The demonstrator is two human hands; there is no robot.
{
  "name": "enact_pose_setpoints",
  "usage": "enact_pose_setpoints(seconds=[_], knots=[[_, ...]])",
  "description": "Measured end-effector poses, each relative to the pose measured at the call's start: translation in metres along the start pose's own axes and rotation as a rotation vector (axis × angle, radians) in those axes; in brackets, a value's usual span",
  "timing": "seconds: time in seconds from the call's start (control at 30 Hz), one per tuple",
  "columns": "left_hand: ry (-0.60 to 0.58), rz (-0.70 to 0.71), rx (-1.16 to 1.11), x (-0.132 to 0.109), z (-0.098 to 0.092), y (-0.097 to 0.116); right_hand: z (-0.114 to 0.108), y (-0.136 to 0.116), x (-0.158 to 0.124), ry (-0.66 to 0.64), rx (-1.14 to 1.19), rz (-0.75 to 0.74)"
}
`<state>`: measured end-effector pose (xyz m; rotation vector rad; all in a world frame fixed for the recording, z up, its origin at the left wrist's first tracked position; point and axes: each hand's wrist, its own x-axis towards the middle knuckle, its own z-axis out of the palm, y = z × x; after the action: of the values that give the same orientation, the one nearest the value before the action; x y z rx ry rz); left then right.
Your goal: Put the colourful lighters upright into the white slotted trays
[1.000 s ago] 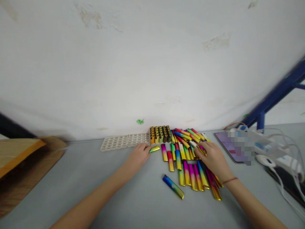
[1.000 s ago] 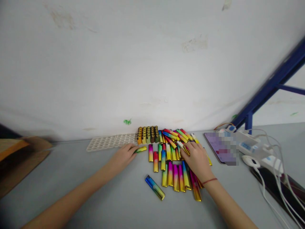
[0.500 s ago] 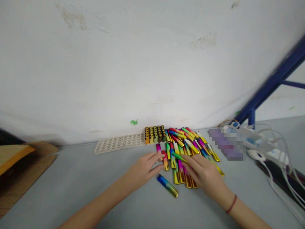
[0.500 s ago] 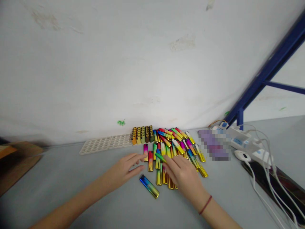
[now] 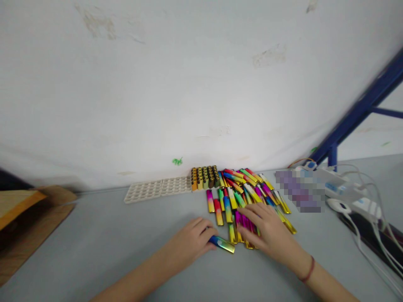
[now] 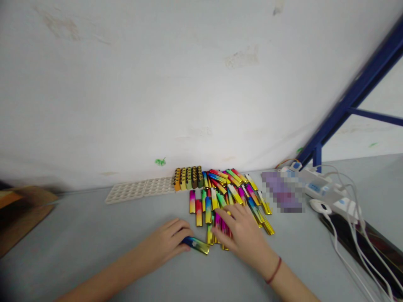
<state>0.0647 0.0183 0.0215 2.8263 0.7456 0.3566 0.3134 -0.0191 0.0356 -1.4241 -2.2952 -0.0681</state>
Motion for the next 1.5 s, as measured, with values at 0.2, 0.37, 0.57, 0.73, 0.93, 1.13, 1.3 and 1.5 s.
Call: enact_pose_setpoints(seconds=[0.2, 0.37, 0.57, 0.73, 0.93, 1.13, 1.3, 1.5], knots=[[0.177, -0.027, -0.136, 0.011, -0.018, 0.002, 0.002, -0.034, -0.004, -0.077, 0.381, 0.070], [0.321, -0.171, -0.171, 0.011, -0.014, -0.009, 0.006, -0.016, 0.000, 0.024, 0.440, 0.359], [0.189, -0.153, -0.118, 0.007, 0.000, -0.016, 0.019, 0.025, -0.006, 0.202, 0.157, 0.539], [0.135, -0.060, -0.009, 0.025, 0.016, 0.001, 0.025, 0.034, 0.002, 0.075, 0.056, 0.462], [0.149, 0.037, 0.043, 0.037, 0.026, 0.007, -0.011, 0.034, -0.018, 0.127, -0.013, 0.474], [0.052, 0.077, 0.093, 0.042, 0.036, 0.004, 0.009, 0.018, -0.081, 0.173, -0.219, 0.207], [0.043, 0.045, 0.095, 0.046, 0.040, 0.007, 0.030, 0.023, -0.087, 0.210, -0.322, 0.032], [0.036, 0.053, 0.093, 0.040, 0.034, 0.006, 0.014, 0.039, -0.068, 0.183, -0.253, -0.028]])
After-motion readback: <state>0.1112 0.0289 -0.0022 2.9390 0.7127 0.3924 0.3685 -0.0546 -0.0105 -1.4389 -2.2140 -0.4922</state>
